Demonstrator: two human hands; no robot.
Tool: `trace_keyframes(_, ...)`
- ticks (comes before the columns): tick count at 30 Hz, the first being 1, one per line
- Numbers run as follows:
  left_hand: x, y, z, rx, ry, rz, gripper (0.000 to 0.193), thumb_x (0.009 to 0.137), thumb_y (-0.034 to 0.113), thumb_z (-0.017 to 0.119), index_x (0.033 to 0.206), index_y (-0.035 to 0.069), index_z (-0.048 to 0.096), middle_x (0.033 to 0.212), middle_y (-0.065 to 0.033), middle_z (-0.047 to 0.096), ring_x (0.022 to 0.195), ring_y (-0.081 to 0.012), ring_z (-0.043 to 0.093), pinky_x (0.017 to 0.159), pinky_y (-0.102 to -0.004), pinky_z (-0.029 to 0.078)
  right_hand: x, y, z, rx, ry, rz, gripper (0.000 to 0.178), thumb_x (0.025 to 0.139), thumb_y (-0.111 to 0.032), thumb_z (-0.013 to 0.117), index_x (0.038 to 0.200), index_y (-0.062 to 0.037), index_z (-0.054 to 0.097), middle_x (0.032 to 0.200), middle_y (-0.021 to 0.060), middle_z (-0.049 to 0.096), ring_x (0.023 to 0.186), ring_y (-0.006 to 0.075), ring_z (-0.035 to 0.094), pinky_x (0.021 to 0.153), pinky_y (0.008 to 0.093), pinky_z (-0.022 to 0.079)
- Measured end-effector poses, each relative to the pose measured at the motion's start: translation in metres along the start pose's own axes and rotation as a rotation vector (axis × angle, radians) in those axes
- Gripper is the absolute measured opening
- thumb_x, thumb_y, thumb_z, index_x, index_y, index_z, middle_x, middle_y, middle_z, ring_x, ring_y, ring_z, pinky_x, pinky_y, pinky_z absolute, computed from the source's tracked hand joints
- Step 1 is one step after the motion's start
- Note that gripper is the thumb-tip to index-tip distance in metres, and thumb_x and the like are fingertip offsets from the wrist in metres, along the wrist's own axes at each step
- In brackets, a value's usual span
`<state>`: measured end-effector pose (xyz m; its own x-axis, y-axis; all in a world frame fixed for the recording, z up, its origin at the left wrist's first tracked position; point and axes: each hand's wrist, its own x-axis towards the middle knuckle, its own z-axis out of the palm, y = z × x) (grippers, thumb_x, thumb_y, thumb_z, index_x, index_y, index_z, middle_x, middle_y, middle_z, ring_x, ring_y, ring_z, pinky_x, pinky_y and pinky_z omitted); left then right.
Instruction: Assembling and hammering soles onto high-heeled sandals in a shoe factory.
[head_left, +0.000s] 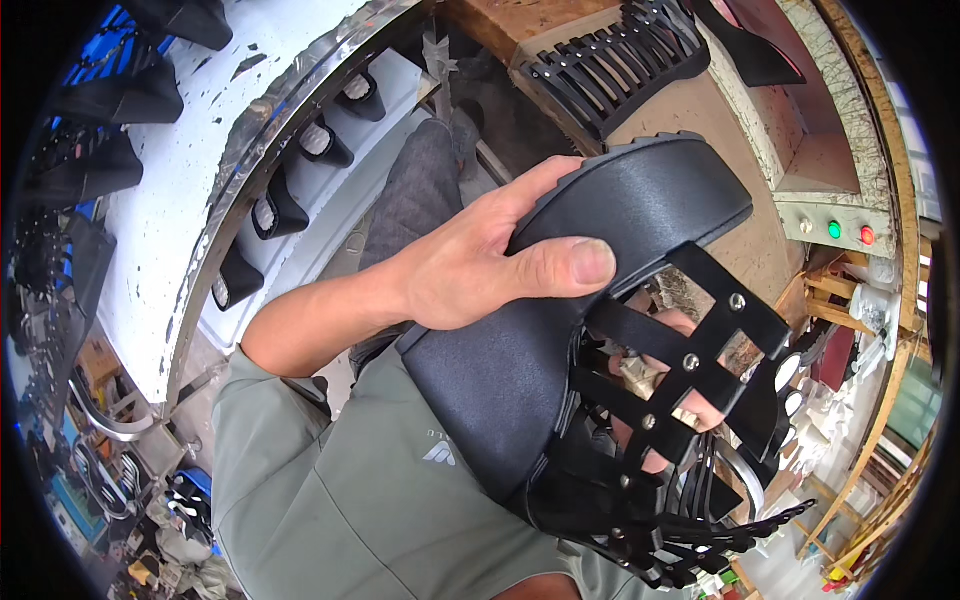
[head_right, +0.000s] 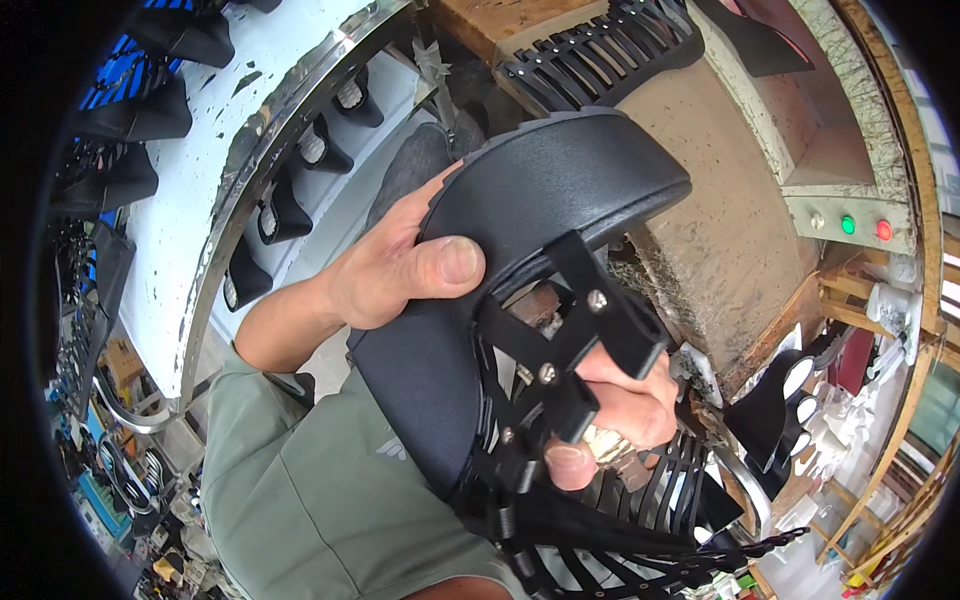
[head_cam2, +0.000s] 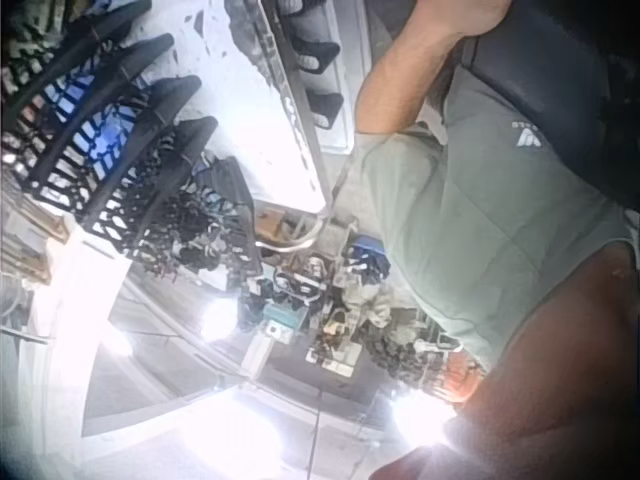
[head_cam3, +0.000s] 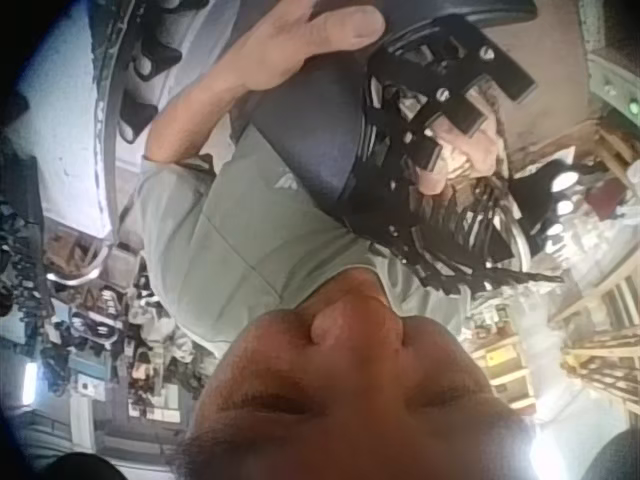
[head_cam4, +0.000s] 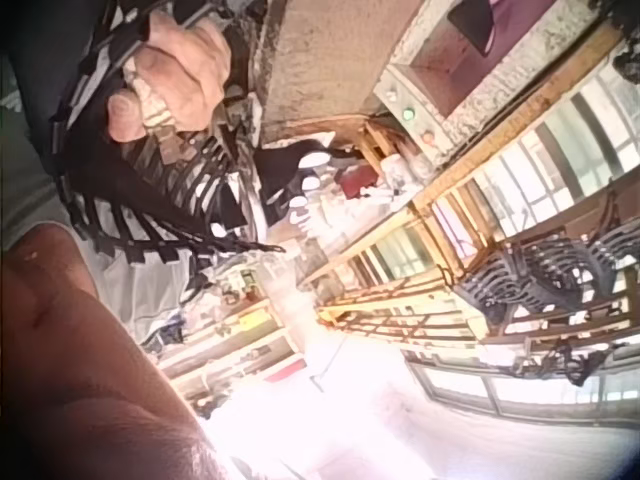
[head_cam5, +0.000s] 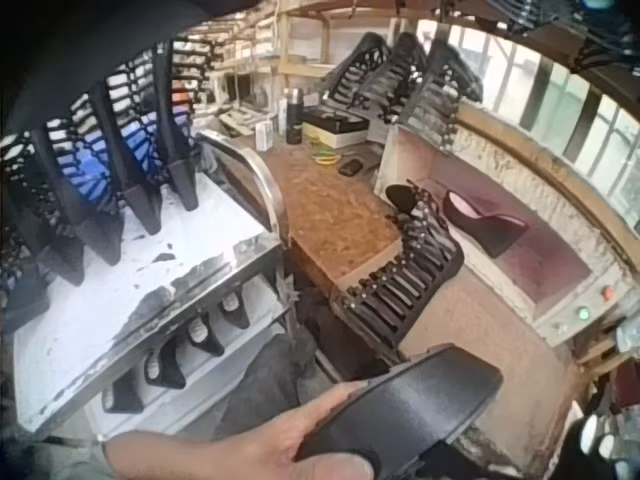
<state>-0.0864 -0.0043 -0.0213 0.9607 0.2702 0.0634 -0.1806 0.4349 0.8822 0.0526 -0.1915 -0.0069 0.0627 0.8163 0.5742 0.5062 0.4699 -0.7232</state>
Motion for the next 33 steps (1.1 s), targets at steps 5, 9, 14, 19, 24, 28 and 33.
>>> trace_keyframes(5,0.005,0.000,-0.001,0.125,-0.035,-0.003,0.061,0.088,0.034,0.065,0.130,-0.003,0.039,0.116,-0.0093,0.055,0.109,-0.0146,0.050,0.096,-0.0300,0.040,0.002,0.009,0.012,-0.109,-0.083,-0.225,0.026,0.077,-0.019,0.071,0.090,-0.0003,0.058,0.083,0.0164,0.064,0.069,0.0297,0.064,0.062,0.0428,0.054)
trace_keyframes(9,0.012,-0.003,-0.005,0.149,-0.069,-0.039,0.063,0.088,0.033,0.065,0.131,-0.002,0.038,0.117,-0.0084,0.054,0.109,-0.0144,0.049,0.097,-0.0303,0.039,0.004,0.019,0.027,-0.011,0.176,-0.252,0.028,0.075,-0.022,0.072,0.087,-0.0012,0.058,0.085,0.0155,0.066,0.062,0.0274,0.065,0.054,0.0369,0.053)
trace_keyframes(14,0.007,-0.014,-0.009,-0.044,-0.123,-0.092,0.069,0.087,0.035,0.065,0.136,-0.002,0.032,0.125,-0.0085,0.048,0.116,-0.0144,0.044,0.102,-0.0320,0.033,0.008,0.007,0.028,0.054,0.472,-0.044,0.026,0.078,-0.022,0.069,0.089,-0.0011,0.058,0.090,0.0174,0.066,0.063,0.0255,0.064,0.057,0.0370,0.052)
trace_keyframes(19,0.008,-0.011,-0.010,0.035,-0.159,-0.068,0.069,0.088,0.035,0.064,0.137,-0.001,0.032,0.125,-0.0091,0.048,0.118,-0.0152,0.043,0.103,-0.0321,0.033,0.016,0.000,0.022,-0.056,0.348,-0.140,0.026,0.071,-0.014,0.071,0.089,0.0006,0.060,0.091,0.0185,0.065,0.057,0.0246,0.061,0.051,0.0338,0.049)
trace_keyframes(24,0.011,-0.017,-0.009,0.015,-0.144,-0.205,0.069,0.091,0.037,0.060,0.139,-0.001,0.030,0.128,-0.0109,0.049,0.117,-0.0181,0.046,0.102,-0.0349,0.036,0.018,0.009,0.021,-0.162,0.277,-0.061,0.031,0.063,-0.007,0.071,0.090,0.0039,0.060,0.089,0.0201,0.065,0.058,0.0257,0.063,0.049,0.0327,0.050)
trace_keyframes(28,-0.023,-0.111,-0.047,-0.151,-0.087,-0.776,0.069,0.093,0.051,0.051,0.135,-0.003,0.041,0.129,-0.0163,0.051,0.122,-0.0230,0.046,0.103,-0.0335,0.036,-0.034,0.044,0.032,0.437,0.357,0.859,0.042,0.086,-0.033,0.066,0.105,0.0034,0.059,0.091,0.0065,0.062,0.074,0.0105,0.057,0.066,0.0259,0.046)
trace_keyframes(33,-0.044,-0.062,-0.052,0.697,-0.231,-0.525,0.083,0.080,0.052,0.067,0.133,-0.008,0.042,0.128,-0.0245,0.050,0.118,-0.0366,0.052,0.100,-0.0398,0.040,-0.120,0.067,0.035,0.618,0.592,1.236,0.023,0.083,-0.015,0.068,0.101,-0.0020,0.062,0.083,0.0053,0.063,0.065,0.0131,0.059,0.060,0.0262,0.048)
